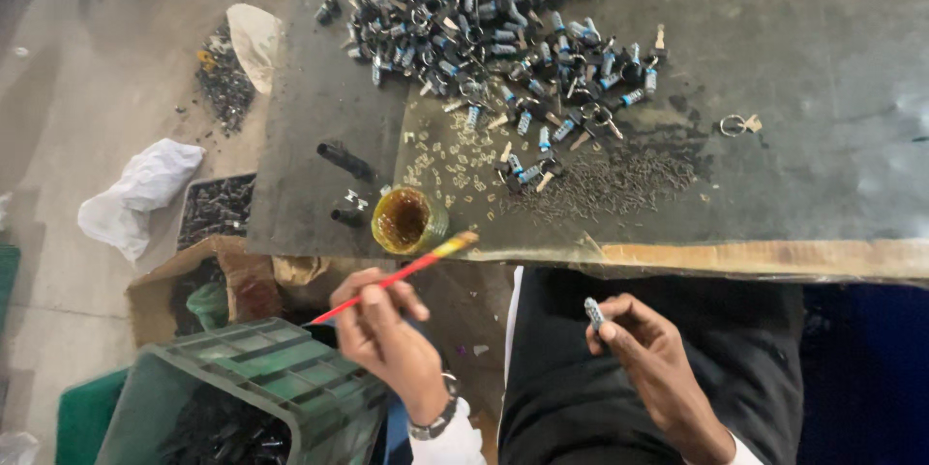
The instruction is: The person sits at a workbench holding small metal components, dips a red-handled brush into a jar of yellowish liquid, and brushes the liquid onto each component. They place the coated parts on the table and pick up new ones from a pile, repeating the cycle.
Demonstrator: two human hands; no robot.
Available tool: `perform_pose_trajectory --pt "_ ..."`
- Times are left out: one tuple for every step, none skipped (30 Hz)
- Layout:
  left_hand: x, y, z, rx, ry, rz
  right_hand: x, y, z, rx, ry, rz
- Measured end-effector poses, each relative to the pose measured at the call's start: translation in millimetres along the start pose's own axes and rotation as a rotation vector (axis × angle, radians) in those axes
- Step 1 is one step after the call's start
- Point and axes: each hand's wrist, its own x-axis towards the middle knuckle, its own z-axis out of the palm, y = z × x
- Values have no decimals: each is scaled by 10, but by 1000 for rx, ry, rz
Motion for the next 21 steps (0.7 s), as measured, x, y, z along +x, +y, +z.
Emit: perform_pose_trajectory --pt "-90 -3 40 -32 -53 -47 5 -5 0 24 -12 -18" --pt "-186 6 61 -60 -110 -102 14 -13 -5 51 -16 -31" --pt "-271 4 80 -90 -135 -136 5 -20 -12 79 -12 -37" --pt "-336 -20 120 -123 -164 -170 3 -32 -20 112 -11 -31" --pt "-413 -24 143 -158 -192 -207 -4 -44 -30 145 -7 -28" --pt "-483 -18 160 -170 -213 -242 -4 -59 -40 176 -9 -35" --pt "-531 -19 184 -189 -233 -269 -7 -79 -50 179 0 -41" --pt "-569 -15 199 -205 -251 -292 -21 -97 -57 184 4 -45" --pt "-601 -10 215 -203 -281 -308 -27 -118 -61 187 3 -52" --pt "-631 0 223 -201 -309 -322 -33 -134 -62 180 11 -56" --pt "-655 11 229 -197 -335 -336 -46 -153 -65 172 18 -57" --pt "-670 12 236 -195 -346 -344 -53 -166 -67 164 24 -58" --pt "-683 13 242 -193 -357 -351 -61 -179 -69 168 25 -63" --pt "-694 9 243 -189 -367 -359 -67 -185 -71 172 27 -67" --pt "-705 4 244 -187 -375 -368 -75 -189 -73 176 28 -70" --pt "-716 -2 244 -185 -382 -377 -81 -189 -74 174 36 -65" --pt "-727 -12 244 -183 -388 -385 -84 -187 -78 171 44 -60" --pt "-736 -19 244 -176 -401 -387 -90 -184 -81 169 51 -56" --pt "-743 -30 248 -169 -413 -389 -91 -178 -83 167 48 -58" --pt "-745 -40 253 -162 -425 -390 -92 -172 -84 165 44 -62" --pt "-748 -46 253 -137 -412 -398 -97 -167 -86 163 40 -66"
